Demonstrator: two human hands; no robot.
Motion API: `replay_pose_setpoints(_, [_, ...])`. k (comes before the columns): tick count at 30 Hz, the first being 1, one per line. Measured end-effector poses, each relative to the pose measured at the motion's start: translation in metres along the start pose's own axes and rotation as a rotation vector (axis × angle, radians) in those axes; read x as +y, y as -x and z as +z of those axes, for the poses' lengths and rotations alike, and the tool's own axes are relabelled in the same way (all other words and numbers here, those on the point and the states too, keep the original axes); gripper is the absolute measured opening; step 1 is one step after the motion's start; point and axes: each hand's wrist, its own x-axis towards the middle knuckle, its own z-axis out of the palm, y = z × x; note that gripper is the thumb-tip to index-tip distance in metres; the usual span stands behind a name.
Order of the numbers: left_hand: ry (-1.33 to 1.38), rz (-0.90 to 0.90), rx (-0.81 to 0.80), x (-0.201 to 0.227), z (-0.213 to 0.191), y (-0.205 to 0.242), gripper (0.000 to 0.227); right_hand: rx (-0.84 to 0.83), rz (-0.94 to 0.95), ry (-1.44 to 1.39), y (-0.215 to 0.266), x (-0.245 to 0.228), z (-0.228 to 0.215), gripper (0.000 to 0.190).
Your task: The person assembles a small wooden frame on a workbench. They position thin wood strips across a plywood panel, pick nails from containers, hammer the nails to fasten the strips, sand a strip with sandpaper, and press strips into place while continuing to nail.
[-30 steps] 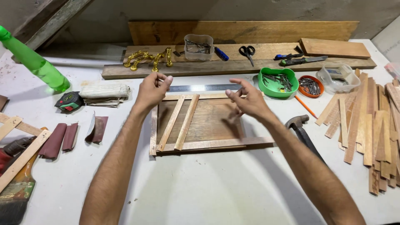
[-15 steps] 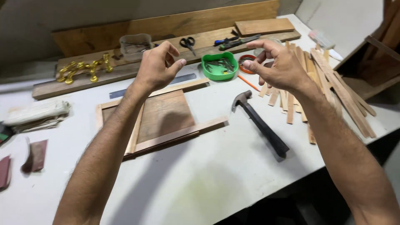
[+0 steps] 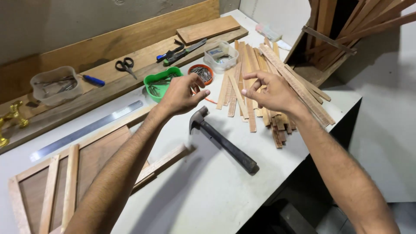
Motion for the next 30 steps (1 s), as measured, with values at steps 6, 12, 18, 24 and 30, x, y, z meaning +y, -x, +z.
replay_pose_setpoints(6, [-0.024,-0.064,-0.043,-0.033,0.024,-0.04,0.026,-0.061,0.047,-0.003,-0.052,0.048,0.018,0.042])
replay_pose_setpoints(12, [-0.039,-0.11,0.005,-0.079,0.026,-0.064,0.018,-0.1,-0.026,-0.039,-0.117,0.066,0.057,0.027])
replay_pose_setpoints(18, [-0.111,-0.155,-0.04,-0.117,0.018,-0.073,0.024,-0.118,-0.211,0.076,-0.186,0.082,0.116,0.021])
replay_pose_setpoints(24, [-0.14,-0.163,-0.005,-0.152,0.019,-0.068,0.027,-0.148,-0.156,0.156,-0.228,0.056,0.143,0.02])
replay_pose_setpoints(30, [-0.125,-0.157,0.031,-0.153,0.014,-0.063,0.027,-0.183,-0.127,0.401,-0.253,0.065,0.165,0.015])
